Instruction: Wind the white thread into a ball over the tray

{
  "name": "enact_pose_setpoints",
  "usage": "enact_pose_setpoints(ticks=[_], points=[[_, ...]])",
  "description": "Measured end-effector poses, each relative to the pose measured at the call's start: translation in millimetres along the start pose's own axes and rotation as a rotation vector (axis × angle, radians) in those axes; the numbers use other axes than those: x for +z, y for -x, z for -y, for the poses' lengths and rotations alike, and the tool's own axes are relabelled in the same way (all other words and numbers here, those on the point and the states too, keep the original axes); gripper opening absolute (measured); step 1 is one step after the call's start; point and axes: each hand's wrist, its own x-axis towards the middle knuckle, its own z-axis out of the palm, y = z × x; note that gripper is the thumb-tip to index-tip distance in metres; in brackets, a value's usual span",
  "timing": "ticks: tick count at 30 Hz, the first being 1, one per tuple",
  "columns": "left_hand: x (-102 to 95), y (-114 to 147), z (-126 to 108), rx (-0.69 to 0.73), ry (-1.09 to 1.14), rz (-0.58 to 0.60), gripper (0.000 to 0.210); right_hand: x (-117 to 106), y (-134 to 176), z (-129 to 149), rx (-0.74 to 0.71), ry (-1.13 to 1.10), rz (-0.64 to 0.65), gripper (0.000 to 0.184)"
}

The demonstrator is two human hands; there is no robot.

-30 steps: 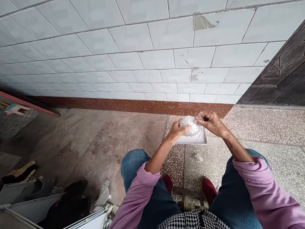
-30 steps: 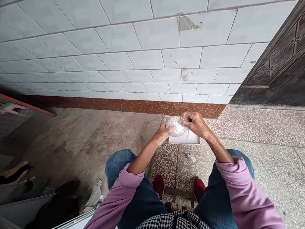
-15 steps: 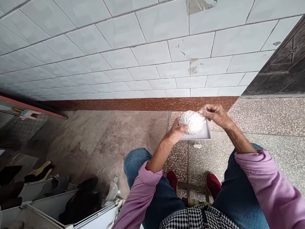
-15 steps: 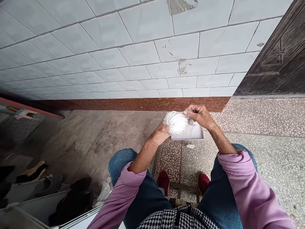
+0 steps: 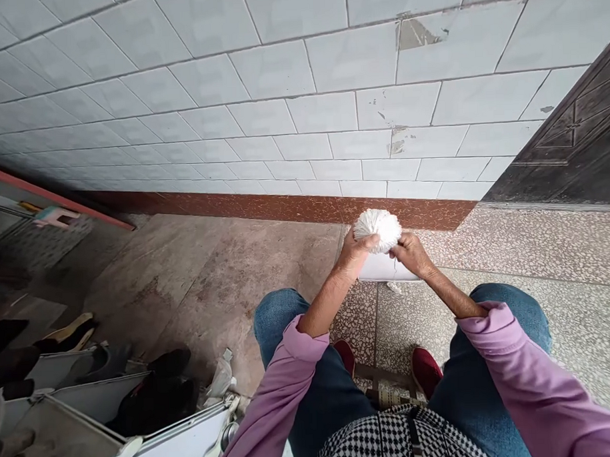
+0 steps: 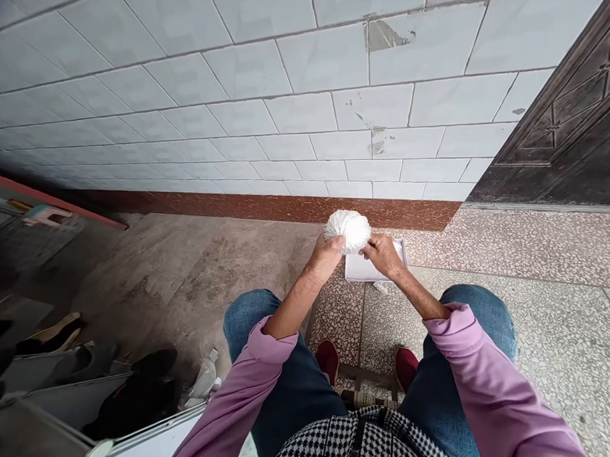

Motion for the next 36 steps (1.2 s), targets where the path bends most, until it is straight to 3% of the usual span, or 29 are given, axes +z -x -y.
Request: enact_pose_setpoints(ticks=[3, 7, 11, 15, 18, 23, 31, 36], points=[[-12.9, -6, 6, 0.144, -0.063, -0.161, 0.084, 14, 14, 12, -0.048, 0.066, 0.189, 0.037], [-32.5, -12, 10, 0.180, -0.238, -0.238, 0.091, -4, 18, 40, -0.163, 0.110, 0.293, 0.035], [-40.0, -10, 11, 0.144, -0.370, -0.176, 0.091, -38, 11, 60, -0.211, 0.139, 0.213, 0.038], [-36.0, -6, 11, 0.004, -0.351, -0.028, 0.087, -54, 6, 63, -0.222, 0.148, 0.156, 0.042], [-31.5, -4, 12, -0.092, -0.272, 0.061, 0.086, -57, 4, 57, -0.228, 0.144, 0.150, 0.046], [-28.3, -3, 14, -0.264, -0.147, 0.082, 0.088, -61, 0, 44, -0.234, 0.084, 0.130, 0.050], [-22.2, -3, 15, -0.248, -0.106, 0.192, 0.084, -57, -6, 32, -0.180, -0.122, 0.156, 0.055], [-19.7, -2, 21, -0.273, -0.065, 0.126, 0.088, -48, -8, 24, -0.125, -0.237, 0.118, 0.056]])
